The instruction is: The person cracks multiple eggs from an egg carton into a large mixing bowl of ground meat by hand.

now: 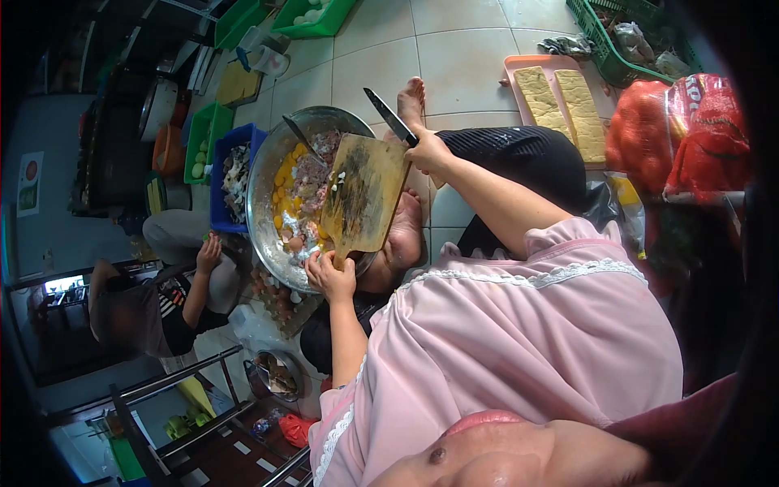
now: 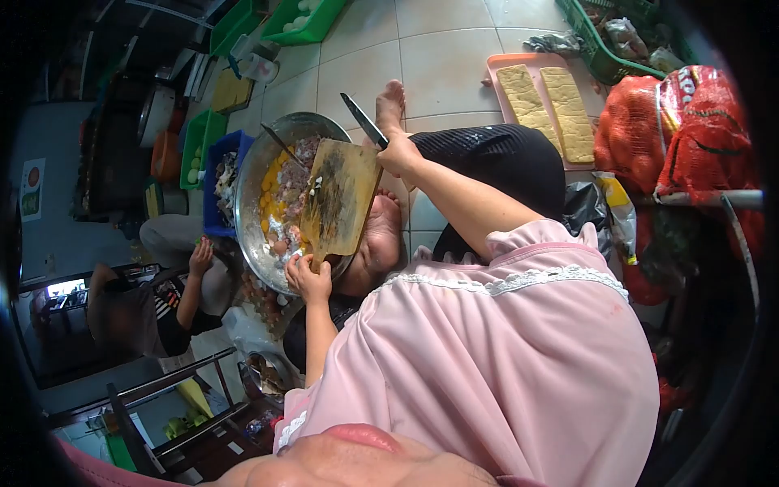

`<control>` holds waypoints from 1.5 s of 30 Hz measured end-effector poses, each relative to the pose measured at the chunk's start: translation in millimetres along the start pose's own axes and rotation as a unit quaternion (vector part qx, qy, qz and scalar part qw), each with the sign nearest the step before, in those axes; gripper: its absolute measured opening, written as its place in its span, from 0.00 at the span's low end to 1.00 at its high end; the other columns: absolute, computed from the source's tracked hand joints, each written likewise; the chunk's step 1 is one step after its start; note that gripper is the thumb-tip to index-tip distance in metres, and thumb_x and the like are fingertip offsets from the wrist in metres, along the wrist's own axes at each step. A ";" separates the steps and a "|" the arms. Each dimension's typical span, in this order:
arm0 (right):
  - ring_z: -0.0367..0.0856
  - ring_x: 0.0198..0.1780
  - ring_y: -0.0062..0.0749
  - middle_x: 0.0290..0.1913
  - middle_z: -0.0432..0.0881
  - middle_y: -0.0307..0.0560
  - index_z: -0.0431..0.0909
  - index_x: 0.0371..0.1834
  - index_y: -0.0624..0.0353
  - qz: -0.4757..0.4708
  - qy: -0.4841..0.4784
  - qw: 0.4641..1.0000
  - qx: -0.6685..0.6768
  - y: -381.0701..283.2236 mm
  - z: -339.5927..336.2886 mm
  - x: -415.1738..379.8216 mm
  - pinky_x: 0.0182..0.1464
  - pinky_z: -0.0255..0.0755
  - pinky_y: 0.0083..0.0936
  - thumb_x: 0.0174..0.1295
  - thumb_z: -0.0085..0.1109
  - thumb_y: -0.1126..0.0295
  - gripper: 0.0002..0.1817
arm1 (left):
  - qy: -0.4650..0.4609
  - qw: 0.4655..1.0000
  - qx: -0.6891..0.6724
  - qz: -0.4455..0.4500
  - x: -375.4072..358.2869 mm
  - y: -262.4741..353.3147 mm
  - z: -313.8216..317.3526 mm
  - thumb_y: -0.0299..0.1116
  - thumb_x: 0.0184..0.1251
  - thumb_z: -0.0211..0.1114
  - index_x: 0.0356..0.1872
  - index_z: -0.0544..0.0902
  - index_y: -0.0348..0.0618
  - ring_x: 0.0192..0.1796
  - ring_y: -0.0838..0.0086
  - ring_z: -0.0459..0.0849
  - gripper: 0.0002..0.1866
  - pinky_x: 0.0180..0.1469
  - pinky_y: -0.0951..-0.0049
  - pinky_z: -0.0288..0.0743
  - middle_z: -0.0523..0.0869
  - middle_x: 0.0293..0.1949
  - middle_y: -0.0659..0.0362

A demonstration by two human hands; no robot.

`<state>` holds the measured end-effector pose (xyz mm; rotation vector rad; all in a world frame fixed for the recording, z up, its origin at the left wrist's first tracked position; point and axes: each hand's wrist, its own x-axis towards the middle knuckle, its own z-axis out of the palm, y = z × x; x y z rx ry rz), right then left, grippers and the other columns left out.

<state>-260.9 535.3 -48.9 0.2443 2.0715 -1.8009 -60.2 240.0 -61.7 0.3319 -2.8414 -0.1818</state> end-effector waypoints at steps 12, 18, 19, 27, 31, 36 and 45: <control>0.76 0.18 0.25 0.21 0.78 0.42 0.77 0.46 0.62 0.011 0.017 1.000 -0.022 15.7 3.7 12.9 0.20 0.74 0.24 0.51 0.64 0.67 0.19 | -0.049 0.998 0.028 -0.013 -19.8 -39.7 -11.6 0.52 0.52 0.71 0.53 0.80 0.50 0.65 0.49 0.64 0.29 0.67 0.49 0.58 0.73 0.60 0.50; 0.74 0.21 0.23 0.26 0.81 0.46 0.78 0.40 0.63 -0.043 0.057 0.997 -0.026 -11.6 -55.3 63.4 0.19 0.70 0.26 0.58 0.66 0.54 0.21 | -0.090 0.995 0.031 -0.036 -17.8 -45.2 -2.8 0.50 0.49 0.73 0.52 0.81 0.49 0.68 0.53 0.63 0.29 0.68 0.49 0.56 0.73 0.61 0.54; 0.73 0.21 0.23 0.28 0.81 0.45 0.78 0.40 0.62 -0.022 0.031 0.999 0.015 -27.7 -78.5 65.1 0.19 0.69 0.25 0.61 0.65 0.54 0.20 | -0.093 0.995 0.029 -0.030 -15.6 -46.5 -3.0 0.51 0.48 0.72 0.51 0.80 0.49 0.67 0.53 0.63 0.29 0.67 0.48 0.56 0.73 0.60 0.54; 0.84 0.51 0.50 0.49 0.84 0.59 0.80 0.44 0.63 0.121 0.375 0.870 -0.295 24.1 -309.5 37.7 0.50 0.76 0.40 0.59 0.54 0.56 0.21 | -0.086 0.996 -0.017 -0.019 -8.2 -49.0 1.6 0.45 0.42 0.72 0.45 0.77 0.45 0.62 0.53 0.69 0.27 0.65 0.50 0.60 0.77 0.53 0.53; 0.81 0.53 0.57 0.50 0.82 0.64 0.77 0.49 0.64 0.133 0.536 0.798 -0.241 113.4 -372.2 31.1 0.56 0.73 0.44 0.58 0.55 0.59 0.22 | -0.130 0.990 -0.042 -0.036 -5.9 -54.9 4.0 0.44 0.41 0.73 0.45 0.77 0.43 0.57 0.50 0.71 0.27 0.62 0.51 0.62 0.79 0.48 0.51; 0.81 0.52 0.58 0.48 0.82 0.64 0.76 0.50 0.61 0.103 0.451 0.846 -0.266 157.5 -333.9 25.8 0.55 0.72 0.45 0.60 0.57 0.55 0.23 | -0.175 0.983 -0.044 -0.025 8.5 -60.9 6.5 0.43 0.40 0.73 0.43 0.78 0.41 0.53 0.49 0.74 0.28 0.58 0.53 0.66 0.80 0.44 0.48; 0.81 0.48 0.60 0.43 0.83 0.64 0.74 0.48 0.60 0.054 0.453 0.862 -0.223 160.2 -299.3 19.9 0.50 0.72 0.47 0.62 0.56 0.55 0.21 | -0.219 0.975 -0.027 -0.019 23.0 -46.5 6.8 0.42 0.39 0.69 0.45 0.80 0.39 0.53 0.49 0.76 0.28 0.58 0.54 0.68 0.81 0.46 0.45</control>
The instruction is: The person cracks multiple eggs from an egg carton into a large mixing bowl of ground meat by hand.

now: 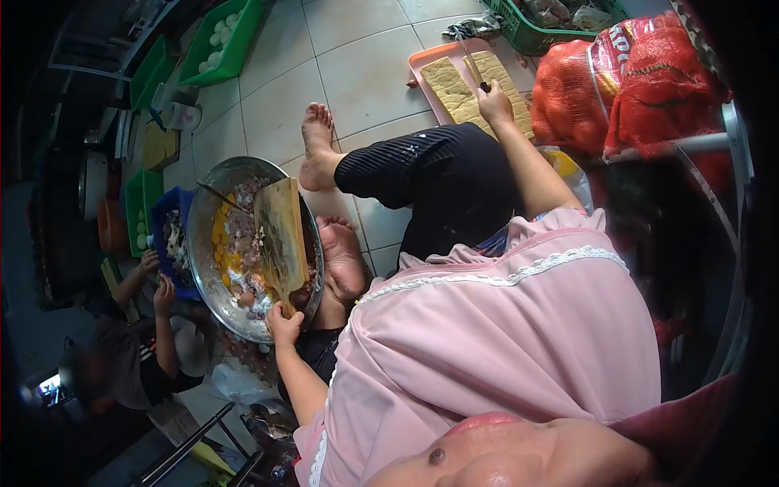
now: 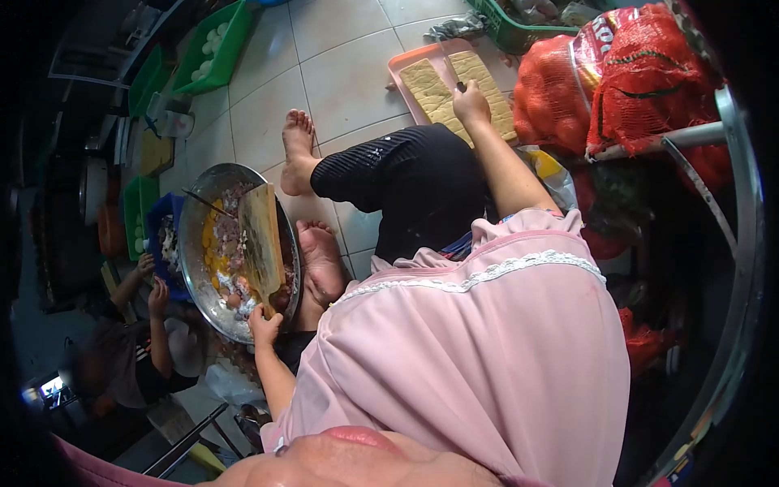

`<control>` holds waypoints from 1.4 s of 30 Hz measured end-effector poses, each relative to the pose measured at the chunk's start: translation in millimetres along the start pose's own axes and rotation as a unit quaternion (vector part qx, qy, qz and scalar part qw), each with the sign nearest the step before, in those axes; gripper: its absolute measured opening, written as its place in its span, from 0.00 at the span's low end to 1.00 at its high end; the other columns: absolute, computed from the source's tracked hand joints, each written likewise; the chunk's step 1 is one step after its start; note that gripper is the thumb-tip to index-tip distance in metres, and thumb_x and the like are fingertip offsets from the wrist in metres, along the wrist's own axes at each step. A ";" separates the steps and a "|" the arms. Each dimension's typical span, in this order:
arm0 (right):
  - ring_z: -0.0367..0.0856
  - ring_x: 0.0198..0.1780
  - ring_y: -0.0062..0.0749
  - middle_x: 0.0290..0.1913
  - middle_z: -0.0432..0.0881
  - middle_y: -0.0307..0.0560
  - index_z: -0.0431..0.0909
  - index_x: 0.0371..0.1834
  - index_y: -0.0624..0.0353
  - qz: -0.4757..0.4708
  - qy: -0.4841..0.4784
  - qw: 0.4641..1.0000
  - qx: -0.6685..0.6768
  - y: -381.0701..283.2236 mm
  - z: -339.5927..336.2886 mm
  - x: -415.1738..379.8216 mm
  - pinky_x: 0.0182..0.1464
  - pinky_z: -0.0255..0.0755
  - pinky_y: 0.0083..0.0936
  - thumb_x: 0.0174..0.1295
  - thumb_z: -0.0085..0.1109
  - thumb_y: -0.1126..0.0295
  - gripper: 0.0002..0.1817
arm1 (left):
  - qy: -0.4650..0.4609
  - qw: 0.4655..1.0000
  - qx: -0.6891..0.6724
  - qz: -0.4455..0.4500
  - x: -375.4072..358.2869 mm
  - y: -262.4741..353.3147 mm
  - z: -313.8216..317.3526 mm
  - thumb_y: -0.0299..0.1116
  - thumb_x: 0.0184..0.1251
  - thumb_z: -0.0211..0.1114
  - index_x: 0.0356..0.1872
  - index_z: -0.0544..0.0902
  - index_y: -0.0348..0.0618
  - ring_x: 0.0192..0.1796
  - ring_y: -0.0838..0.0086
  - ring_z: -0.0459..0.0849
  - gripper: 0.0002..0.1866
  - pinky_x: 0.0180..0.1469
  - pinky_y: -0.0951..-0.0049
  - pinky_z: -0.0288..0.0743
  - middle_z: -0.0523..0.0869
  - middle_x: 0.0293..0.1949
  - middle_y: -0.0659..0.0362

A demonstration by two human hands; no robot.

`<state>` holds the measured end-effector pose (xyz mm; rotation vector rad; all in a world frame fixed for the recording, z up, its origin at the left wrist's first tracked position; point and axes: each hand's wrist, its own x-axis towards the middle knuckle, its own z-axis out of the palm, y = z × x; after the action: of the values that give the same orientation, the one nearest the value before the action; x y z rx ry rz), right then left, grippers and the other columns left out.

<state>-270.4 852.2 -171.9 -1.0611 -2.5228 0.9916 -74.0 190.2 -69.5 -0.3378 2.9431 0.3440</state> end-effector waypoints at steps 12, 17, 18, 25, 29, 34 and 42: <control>0.80 0.47 0.65 0.42 0.82 0.69 0.67 0.54 0.59 -0.028 -0.088 0.993 -0.070 12.2 -22.8 -45.5 0.51 0.71 0.54 0.66 0.51 0.58 0.19 | 0.157 0.987 -0.026 -0.004 -7.1 -7.7 25.3 0.40 0.43 0.68 0.40 0.82 0.41 0.48 0.50 0.77 0.21 0.55 0.53 0.68 0.81 0.42 0.49; 0.80 0.51 0.62 0.47 0.81 0.65 0.66 0.55 0.58 0.007 -0.130 0.984 -0.119 -6.3 -38.1 -55.3 0.53 0.71 0.53 0.66 0.51 0.59 0.19 | 0.168 0.985 -0.022 -0.024 -12.6 9.1 9.5 0.39 0.41 0.68 0.38 0.82 0.40 0.46 0.51 0.77 0.20 0.55 0.55 0.67 0.81 0.40 0.50; 0.80 0.52 0.60 0.48 0.81 0.64 0.66 0.56 0.57 0.004 -0.132 0.983 -0.126 -7.1 -38.0 -56.7 0.54 0.71 0.53 0.67 0.50 0.60 0.19 | 0.171 0.985 -0.020 -0.022 -13.4 10.3 8.3 0.39 0.41 0.68 0.37 0.82 0.40 0.46 0.51 0.77 0.20 0.55 0.55 0.67 0.81 0.40 0.50; 0.78 0.58 0.55 0.54 0.78 0.60 0.66 0.59 0.52 -0.008 -0.126 0.973 -0.191 -5.6 -35.8 -59.5 0.56 0.72 0.49 0.67 0.45 0.63 0.18 | 0.178 0.984 -0.011 -0.015 -18.1 13.0 5.7 0.39 0.43 0.68 0.38 0.82 0.40 0.46 0.51 0.78 0.19 0.54 0.55 0.68 0.81 0.39 0.49; 0.77 0.58 0.54 0.55 0.77 0.60 0.66 0.60 0.53 -0.016 -0.139 0.969 -0.205 -16.6 -47.0 -63.5 0.57 0.73 0.47 0.67 0.42 0.66 0.18 | 0.184 0.982 -0.024 -0.023 -17.6 11.6 7.5 0.39 0.41 0.68 0.37 0.82 0.41 0.46 0.52 0.77 0.19 0.55 0.55 0.67 0.80 0.39 0.51; 0.77 0.59 0.54 0.55 0.77 0.60 0.65 0.60 0.53 -0.011 -0.162 0.964 -0.211 -28.1 -52.9 -67.8 0.58 0.72 0.47 0.65 0.45 0.64 0.20 | 0.194 0.981 -0.022 -0.020 -17.2 9.8 8.5 0.39 0.41 0.68 0.37 0.82 0.40 0.46 0.51 0.77 0.20 0.55 0.55 0.67 0.80 0.39 0.51; 0.78 0.58 0.54 0.55 0.78 0.59 0.66 0.60 0.52 -0.016 -0.151 0.968 -0.200 -24.4 -52.6 -67.2 0.57 0.73 0.47 0.65 0.46 0.63 0.20 | 0.199 0.980 -0.014 -0.016 -19.2 7.7 8.4 0.39 0.41 0.68 0.37 0.81 0.40 0.47 0.51 0.76 0.20 0.55 0.54 0.67 0.80 0.40 0.50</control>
<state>-212.6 818.9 -113.4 -1.0276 -3.0729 0.6931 -56.3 203.4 -72.4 -0.5125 3.3189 0.3493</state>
